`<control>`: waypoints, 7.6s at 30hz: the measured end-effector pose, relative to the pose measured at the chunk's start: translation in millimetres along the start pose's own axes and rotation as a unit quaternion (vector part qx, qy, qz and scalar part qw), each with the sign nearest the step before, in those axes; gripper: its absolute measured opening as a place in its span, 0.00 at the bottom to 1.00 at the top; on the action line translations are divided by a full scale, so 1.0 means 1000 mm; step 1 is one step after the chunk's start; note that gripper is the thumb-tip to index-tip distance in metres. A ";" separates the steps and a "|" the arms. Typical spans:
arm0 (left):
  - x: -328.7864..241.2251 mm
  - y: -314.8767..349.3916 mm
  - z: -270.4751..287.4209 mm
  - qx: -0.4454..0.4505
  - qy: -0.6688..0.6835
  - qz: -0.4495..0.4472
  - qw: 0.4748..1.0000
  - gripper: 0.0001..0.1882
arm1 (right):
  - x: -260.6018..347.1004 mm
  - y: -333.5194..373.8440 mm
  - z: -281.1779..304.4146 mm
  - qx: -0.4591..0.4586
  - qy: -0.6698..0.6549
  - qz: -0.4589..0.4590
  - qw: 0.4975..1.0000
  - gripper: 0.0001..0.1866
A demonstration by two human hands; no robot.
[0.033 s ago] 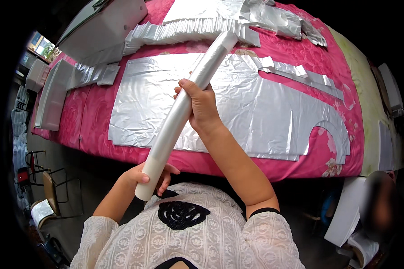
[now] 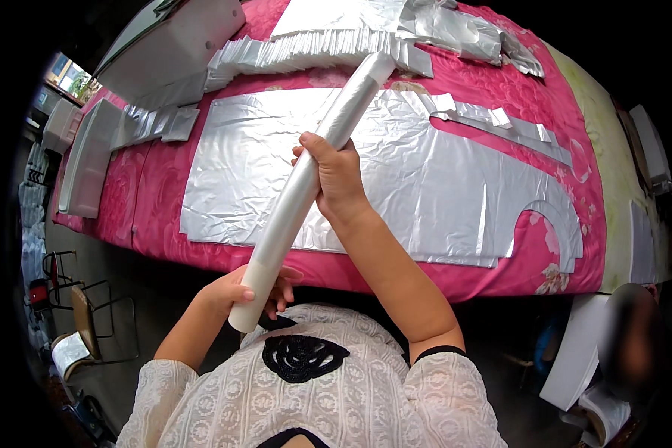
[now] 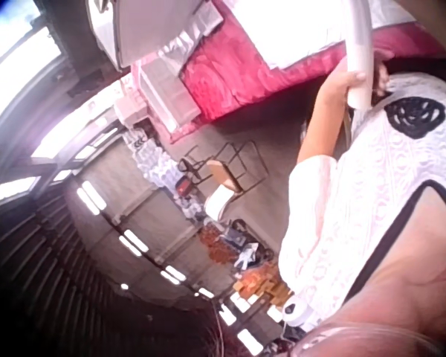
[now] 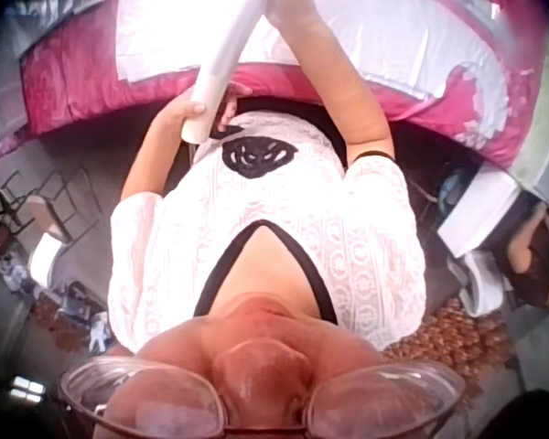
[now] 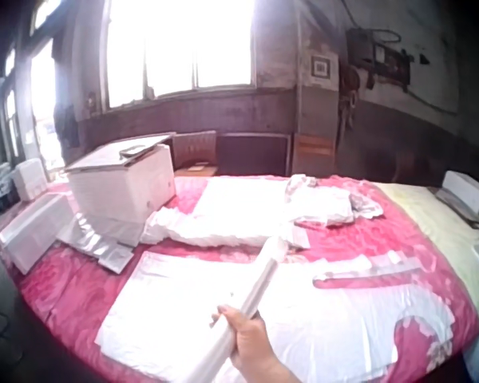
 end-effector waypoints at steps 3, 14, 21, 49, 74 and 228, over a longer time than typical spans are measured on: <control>-0.007 -0.010 0.035 -0.174 -0.131 -0.057 0.974 0.36 | -0.005 0.009 0.012 -0.060 0.102 0.013 0.993 0.28; 0.047 0.008 0.048 -0.120 -0.069 0.113 0.984 0.31 | 0.047 -0.046 0.112 -0.135 0.247 0.094 0.955 0.24; 0.057 0.015 0.048 -0.107 -0.079 0.119 0.984 0.40 | 0.071 -0.054 0.110 -0.045 0.462 -0.077 0.882 0.18; -0.093 -0.014 0.038 -0.130 -0.709 -0.049 0.691 0.23 | 0.159 -0.095 0.142 -0.020 0.608 0.146 0.780 0.13; 0.000 -0.085 -0.037 -0.070 -0.831 -0.197 0.515 0.48 | 0.029 0.063 0.023 0.196 0.777 0.213 0.559 0.25; 0.078 0.025 0.079 -0.369 0.035 -0.026 0.928 0.11 | -0.113 0.118 -0.004 0.319 0.713 0.016 0.625 0.37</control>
Point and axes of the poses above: each hand's wrist, its own y-axis away from the middle knuckle, its own z-axis out of the back of the hand, x = y × z, the point moved 9 cm from there along -y, towards the middle knuckle, and after that the axes turned 3 degrees about -y, right-handed, at the moved point
